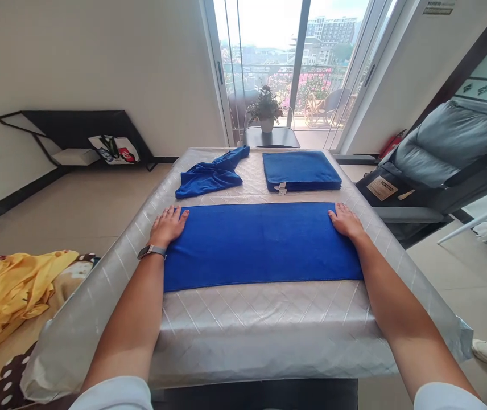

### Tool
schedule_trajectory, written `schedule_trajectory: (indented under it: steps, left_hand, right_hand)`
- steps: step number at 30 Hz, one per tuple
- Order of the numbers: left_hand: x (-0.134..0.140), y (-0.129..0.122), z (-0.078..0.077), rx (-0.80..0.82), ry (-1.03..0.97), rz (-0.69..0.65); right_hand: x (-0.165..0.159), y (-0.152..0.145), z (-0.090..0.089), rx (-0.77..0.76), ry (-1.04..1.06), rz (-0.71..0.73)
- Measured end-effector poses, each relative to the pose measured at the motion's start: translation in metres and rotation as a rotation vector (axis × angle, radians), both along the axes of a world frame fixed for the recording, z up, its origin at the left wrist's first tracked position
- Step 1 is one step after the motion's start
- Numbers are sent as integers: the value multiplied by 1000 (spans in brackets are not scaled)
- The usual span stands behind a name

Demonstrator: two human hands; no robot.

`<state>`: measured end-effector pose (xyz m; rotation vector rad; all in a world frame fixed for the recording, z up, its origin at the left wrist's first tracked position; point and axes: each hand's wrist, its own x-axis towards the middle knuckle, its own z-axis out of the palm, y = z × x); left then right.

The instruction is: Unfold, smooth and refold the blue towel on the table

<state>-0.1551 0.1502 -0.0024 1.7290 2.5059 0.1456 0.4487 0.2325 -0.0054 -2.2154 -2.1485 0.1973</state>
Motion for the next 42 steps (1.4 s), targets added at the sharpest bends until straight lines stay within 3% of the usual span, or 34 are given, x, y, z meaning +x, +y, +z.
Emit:
schedule_trajectory:
  steps: [34, 42]
  left_hand:
    - [5, -9, 6, 99, 25, -20]
    - [38, -10, 23, 239, 90, -188]
  right_hand:
    - [2, 0, 3, 29, 15, 1]
    - [-7, -19, 14, 144, 19, -7]
